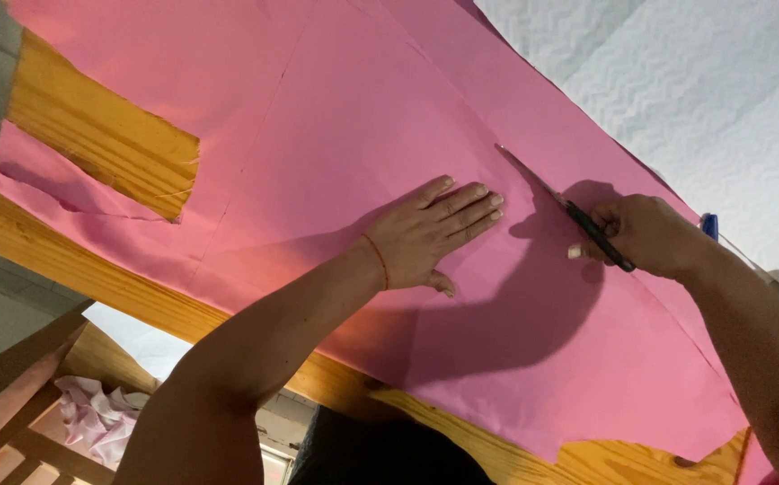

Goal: The person uses scissors to cut a large piece of pink fabric laid on a wooden table, following a marked outline. The person holds the fabric steady with one hand while cutting with the other, separating a shaped piece from the main cloth.

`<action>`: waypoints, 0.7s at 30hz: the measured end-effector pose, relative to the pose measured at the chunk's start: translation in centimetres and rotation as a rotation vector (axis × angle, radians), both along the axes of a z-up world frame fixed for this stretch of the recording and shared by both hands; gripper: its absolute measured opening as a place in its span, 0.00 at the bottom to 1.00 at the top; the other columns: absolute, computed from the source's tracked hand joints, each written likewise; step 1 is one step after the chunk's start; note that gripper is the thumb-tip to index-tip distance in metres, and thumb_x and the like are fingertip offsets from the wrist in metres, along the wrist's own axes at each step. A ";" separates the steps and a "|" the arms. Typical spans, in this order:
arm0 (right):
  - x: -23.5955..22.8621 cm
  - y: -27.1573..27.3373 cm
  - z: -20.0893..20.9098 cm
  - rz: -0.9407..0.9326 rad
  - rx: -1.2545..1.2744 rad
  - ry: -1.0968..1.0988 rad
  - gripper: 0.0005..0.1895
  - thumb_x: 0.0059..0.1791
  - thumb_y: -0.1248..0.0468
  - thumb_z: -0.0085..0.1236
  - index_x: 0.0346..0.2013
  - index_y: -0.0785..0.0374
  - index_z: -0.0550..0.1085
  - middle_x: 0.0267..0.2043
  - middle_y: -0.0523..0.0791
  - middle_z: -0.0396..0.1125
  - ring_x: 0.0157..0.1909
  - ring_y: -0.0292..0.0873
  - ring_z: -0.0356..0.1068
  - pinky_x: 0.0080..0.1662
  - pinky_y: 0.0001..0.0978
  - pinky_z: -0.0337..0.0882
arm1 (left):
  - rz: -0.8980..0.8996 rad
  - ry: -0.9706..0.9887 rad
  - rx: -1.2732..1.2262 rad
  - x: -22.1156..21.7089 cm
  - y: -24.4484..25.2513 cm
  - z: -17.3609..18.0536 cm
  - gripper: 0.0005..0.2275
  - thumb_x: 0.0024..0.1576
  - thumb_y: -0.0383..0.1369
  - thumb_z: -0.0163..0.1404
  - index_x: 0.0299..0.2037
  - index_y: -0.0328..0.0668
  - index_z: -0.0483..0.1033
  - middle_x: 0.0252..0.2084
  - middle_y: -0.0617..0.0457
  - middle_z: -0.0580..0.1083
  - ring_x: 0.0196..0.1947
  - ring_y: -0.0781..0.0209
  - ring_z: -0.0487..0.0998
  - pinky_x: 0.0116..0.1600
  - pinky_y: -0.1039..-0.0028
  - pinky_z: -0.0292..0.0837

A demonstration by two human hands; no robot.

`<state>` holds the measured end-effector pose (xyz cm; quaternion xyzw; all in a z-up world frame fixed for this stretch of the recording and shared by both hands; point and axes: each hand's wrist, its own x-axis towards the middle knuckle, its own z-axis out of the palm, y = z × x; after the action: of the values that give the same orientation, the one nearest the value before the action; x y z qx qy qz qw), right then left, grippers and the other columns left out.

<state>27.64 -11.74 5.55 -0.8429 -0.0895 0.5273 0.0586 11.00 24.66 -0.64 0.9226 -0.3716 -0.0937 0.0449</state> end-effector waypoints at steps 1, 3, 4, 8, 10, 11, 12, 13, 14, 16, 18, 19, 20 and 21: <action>0.0 0.7 0.7 0.001 0.001 0.000 0.39 0.46 0.40 0.86 0.23 0.58 0.63 0.24 0.43 0.59 0.31 0.46 0.59 0.39 0.42 0.56 | 0.001 0.000 0.001 0.0 0.0 -0.1 0.66 0.57 0.87 0.45 0.96 0.51 0.35 0.98 0.55 0.39 0.97 0.51 0.37 0.95 0.45 0.30; -0.1 2.0 2.1 -0.078 -0.050 0.006 0.25 0.49 0.50 0.83 0.26 0.61 0.76 0.24 0.45 0.71 0.32 0.46 0.65 0.38 0.41 0.61 | -0.006 0.011 -0.034 -0.1 0.1 -0.5 0.67 0.57 0.86 0.46 0.96 0.49 0.35 0.99 0.53 0.38 0.97 0.50 0.35 0.95 0.45 0.26; -0.1 1.7 1.7 -0.076 -0.050 0.006 0.25 0.49 0.50 0.83 0.26 0.61 0.76 0.24 0.45 0.71 0.32 0.46 0.65 0.38 0.41 0.61 | -0.005 0.012 -0.034 -0.1 0.1 -0.5 0.67 0.57 0.86 0.46 0.96 0.49 0.35 0.99 0.53 0.38 0.97 0.50 0.35 0.95 0.45 0.26; -0.1 1.1 0.7 -0.095 -0.031 0.016 0.31 0.48 0.45 0.88 0.22 0.62 0.75 0.21 0.45 0.66 0.30 0.45 0.59 0.37 0.42 0.58 | -0.007 0.008 0.001 0.0 0.0 -0.5 0.66 0.57 0.87 0.42 0.96 0.50 0.33 0.99 0.55 0.38 0.97 0.50 0.34 0.95 0.45 0.26; 0.0 0.9 0.2 -0.056 -0.009 0.002 0.34 0.48 0.44 0.87 0.20 0.61 0.70 0.21 0.44 0.64 0.30 0.45 0.60 0.38 0.43 0.57 | -0.011 0.001 0.017 0.0 0.0 -0.6 0.67 0.57 0.88 0.40 0.96 0.50 0.33 0.99 0.55 0.37 0.97 0.50 0.33 0.94 0.44 0.25; 0.1 0.7 -0.3 0.022 -0.019 -0.019 0.34 0.47 0.39 0.84 0.25 0.60 0.71 0.23 0.45 0.66 0.31 0.47 0.63 0.39 0.44 0.61 | -0.010 0.007 -0.019 0.0 0.0 -0.8 0.67 0.57 0.88 0.42 0.96 0.49 0.35 0.99 0.54 0.38 0.97 0.49 0.35 0.95 0.44 0.26; 0.1 0.5 -0.8 0.099 -0.029 -0.041 0.36 0.47 0.33 0.81 0.30 0.60 0.71 0.24 0.45 0.67 0.33 0.49 0.66 0.41 0.45 0.65 | -0.009 0.011 -0.054 0.0 0.1 -0.9 0.67 0.57 0.87 0.44 0.96 0.49 0.36 0.98 0.53 0.39 0.97 0.49 0.36 0.95 0.44 0.28; 0.1 0.7 -0.7 0.099 -0.030 -0.042 0.36 0.47 0.33 0.81 0.30 0.60 0.71 0.24 0.45 0.67 0.33 0.49 0.66 0.41 0.45 0.65 | -0.009 0.010 -0.055 -0.1 0.1 -0.8 0.67 0.57 0.87 0.44 0.96 0.49 0.36 0.98 0.53 0.39 0.97 0.49 0.36 0.95 0.44 0.28; 0.1 1.0 -0.6 0.073 -0.016 -0.048 0.35 0.48 0.35 0.82 0.29 0.59 0.70 0.24 0.44 0.64 0.32 0.47 0.63 0.40 0.44 0.63 | -0.015 0.005 -0.032 0.0 0.1 -0.8 0.66 0.58 0.87 0.41 0.96 0.49 0.35 0.98 0.53 0.38 0.97 0.49 0.34 0.95 0.44 0.27; 0.3 2.0 0.1 0.049 -0.002 -0.056 0.35 0.48 0.37 0.83 0.29 0.58 0.69 0.24 0.42 0.61 0.31 0.46 0.59 0.38 0.43 0.61 | -0.018 -0.002 -0.008 0.1 0.1 -0.5 0.65 0.58 0.88 0.38 0.96 0.50 0.34 0.98 0.53 0.37 0.97 0.49 0.33 0.95 0.44 0.25; 0.4 3.6 1.4 -0.013 -0.138 -0.016 0.29 0.48 0.42 0.85 0.33 0.60 0.77 0.27 0.47 0.74 0.35 0.48 0.69 0.40 0.43 0.65 | -0.025 0.018 0.007 0.2 0.1 -0.4 0.65 0.58 0.87 0.39 0.96 0.49 0.33 0.98 0.54 0.37 0.97 0.50 0.34 0.94 0.45 0.28; 0.4 3.9 1.8 -0.011 -0.138 -0.016 0.29 0.48 0.42 0.85 0.33 0.60 0.77 0.27 0.47 0.74 0.35 0.48 0.69 0.40 0.43 0.65 | -0.023 0.018 0.007 0.1 0.2 -0.5 0.65 0.58 0.87 0.39 0.96 0.49 0.33 0.98 0.54 0.37 0.97 0.50 0.34 0.94 0.45 0.28; 0.4 4.1 2.2 -0.085 -0.078 0.007 0.27 0.49 0.48 0.85 0.29 0.61 0.75 0.25 0.46 0.79 0.33 0.45 0.68 0.39 0.41 0.64 | -0.017 0.014 -0.022 0.1 0.2 -0.6 0.66 0.57 0.88 0.41 0.96 0.49 0.35 0.98 0.53 0.38 0.97 0.50 0.35 0.94 0.45 0.27; 0.3 4.3 2.5 -0.159 -0.017 0.031 0.26 0.50 0.53 0.86 0.24 0.61 0.73 0.23 0.46 0.83 0.31 0.42 0.67 0.37 0.38 0.63 | -0.011 0.010 -0.051 0.0 0.3 -0.6 0.67 0.56 0.88 0.44 0.96 0.49 0.36 0.98 0.53 0.39 0.97 0.50 0.36 0.95 0.44 0.27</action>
<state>27.99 -7.41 8.09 -0.8396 -0.0170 0.5346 0.0944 11.01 24.96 -1.26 0.9185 -0.3789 -0.0891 0.0697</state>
